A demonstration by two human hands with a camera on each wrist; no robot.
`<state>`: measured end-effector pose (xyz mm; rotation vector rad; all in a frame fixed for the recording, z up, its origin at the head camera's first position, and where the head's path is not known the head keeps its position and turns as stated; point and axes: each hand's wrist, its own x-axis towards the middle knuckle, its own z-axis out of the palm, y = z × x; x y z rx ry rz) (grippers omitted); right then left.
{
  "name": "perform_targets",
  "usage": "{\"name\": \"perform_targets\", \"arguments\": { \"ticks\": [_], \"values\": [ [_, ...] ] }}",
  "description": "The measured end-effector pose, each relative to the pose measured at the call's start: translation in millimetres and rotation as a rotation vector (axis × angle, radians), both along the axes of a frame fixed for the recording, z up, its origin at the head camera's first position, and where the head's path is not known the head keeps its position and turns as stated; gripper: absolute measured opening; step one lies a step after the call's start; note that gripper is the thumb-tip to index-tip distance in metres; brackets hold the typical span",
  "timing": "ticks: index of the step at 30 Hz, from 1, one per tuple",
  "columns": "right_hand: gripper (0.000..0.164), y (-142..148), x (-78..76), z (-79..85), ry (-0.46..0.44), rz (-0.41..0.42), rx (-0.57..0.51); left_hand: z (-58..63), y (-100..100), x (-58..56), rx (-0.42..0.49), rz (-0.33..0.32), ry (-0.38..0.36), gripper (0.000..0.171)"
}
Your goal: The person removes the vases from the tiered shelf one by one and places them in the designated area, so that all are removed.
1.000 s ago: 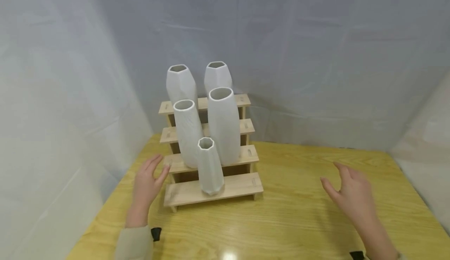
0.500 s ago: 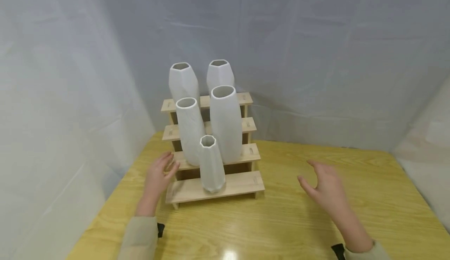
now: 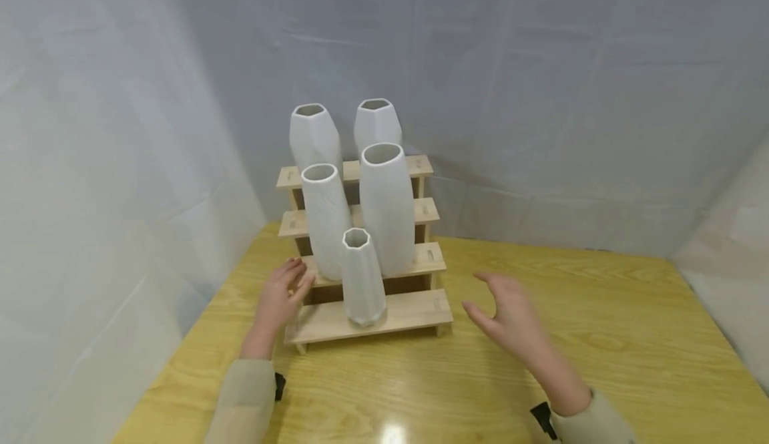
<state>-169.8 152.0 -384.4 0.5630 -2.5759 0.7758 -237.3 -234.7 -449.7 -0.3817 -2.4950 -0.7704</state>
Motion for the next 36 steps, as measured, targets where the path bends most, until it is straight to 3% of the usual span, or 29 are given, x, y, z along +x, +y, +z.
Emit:
{"name": "perform_targets", "arguments": {
  "ticks": [10,18,25,30,36],
  "values": [
    [0.047,-27.2,-3.7,5.3,-0.021,0.099,-0.083,-0.9,-2.6,-1.6,0.004,-0.030,-0.003,0.041],
    [0.047,-50.4,-10.3,9.3,-0.062,0.170,-0.173,-4.1,-4.0,-2.9,0.027,-0.071,0.097,0.043],
    [0.047,-77.3,-23.8,10.6,-0.157,0.251,-0.288,-5.5,-9.3,0.1,0.098,-0.045,0.095,0.041],
    [0.045,-88.3,-30.1,8.8,-0.229,0.260,-0.365,-9.0,-9.1,1.3,0.125,-0.043,0.127,0.041],
    [0.045,-99.3,-34.0,7.1,-0.252,0.277,-0.445,-10.9,-6.7,0.5,0.144,-0.039,0.146,0.040]
  ]
}}
